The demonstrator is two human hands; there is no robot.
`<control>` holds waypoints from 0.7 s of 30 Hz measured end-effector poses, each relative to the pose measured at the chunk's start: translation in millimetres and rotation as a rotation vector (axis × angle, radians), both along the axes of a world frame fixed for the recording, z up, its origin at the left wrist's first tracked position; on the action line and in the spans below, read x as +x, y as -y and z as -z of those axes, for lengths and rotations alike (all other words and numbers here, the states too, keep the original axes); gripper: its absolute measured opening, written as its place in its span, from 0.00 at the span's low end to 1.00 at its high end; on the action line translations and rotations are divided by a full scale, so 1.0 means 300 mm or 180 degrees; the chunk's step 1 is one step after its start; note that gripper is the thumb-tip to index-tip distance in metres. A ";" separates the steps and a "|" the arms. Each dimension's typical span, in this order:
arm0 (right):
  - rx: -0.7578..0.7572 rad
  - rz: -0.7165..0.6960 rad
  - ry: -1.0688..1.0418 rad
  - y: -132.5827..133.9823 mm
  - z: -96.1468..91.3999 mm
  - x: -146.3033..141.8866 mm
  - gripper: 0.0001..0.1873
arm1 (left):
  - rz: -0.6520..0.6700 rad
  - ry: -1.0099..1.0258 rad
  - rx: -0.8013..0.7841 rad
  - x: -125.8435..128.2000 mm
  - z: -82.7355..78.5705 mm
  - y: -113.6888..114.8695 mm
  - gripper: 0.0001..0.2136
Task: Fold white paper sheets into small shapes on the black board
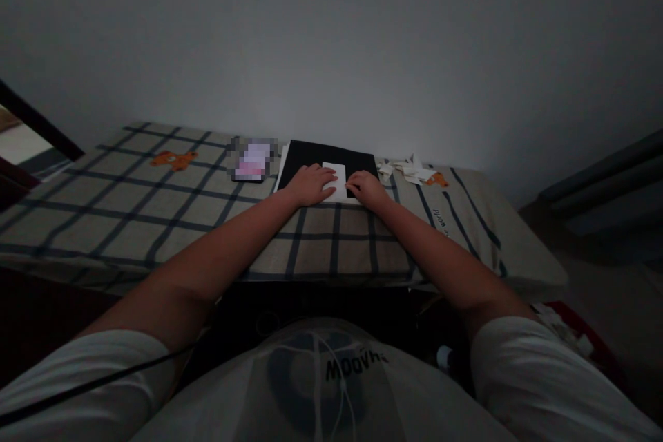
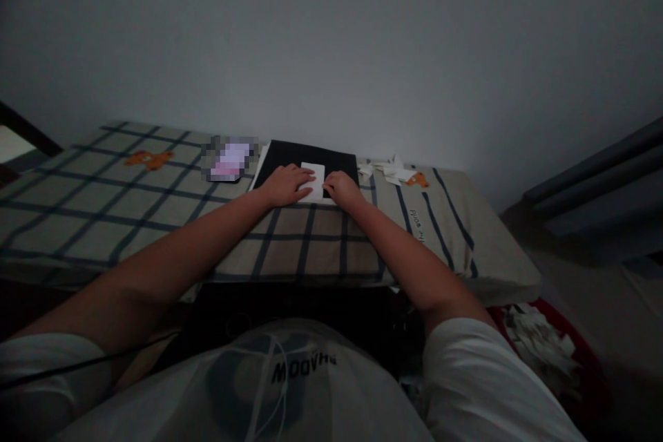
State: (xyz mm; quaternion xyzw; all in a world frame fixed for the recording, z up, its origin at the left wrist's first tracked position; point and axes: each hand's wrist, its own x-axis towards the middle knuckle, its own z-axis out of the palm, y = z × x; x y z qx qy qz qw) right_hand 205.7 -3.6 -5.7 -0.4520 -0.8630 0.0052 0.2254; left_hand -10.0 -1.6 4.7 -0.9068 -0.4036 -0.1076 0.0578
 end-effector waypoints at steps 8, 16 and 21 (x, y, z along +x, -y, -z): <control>0.0137 -0.0227 0.0141 0.077 0.007 0.009 0.09 | -0.0019 -0.0015 0.0025 0.003 -0.002 0.005 0.23; 0.0272 -0.0427 0.0343 0.127 0.009 0.018 0.12 | -0.0019 -0.0023 -0.0022 0.001 -0.006 0.005 0.23; 0.0195 -0.0396 0.0334 0.125 0.006 0.020 0.12 | -0.0007 -0.0001 -0.0022 0.001 -0.007 0.005 0.23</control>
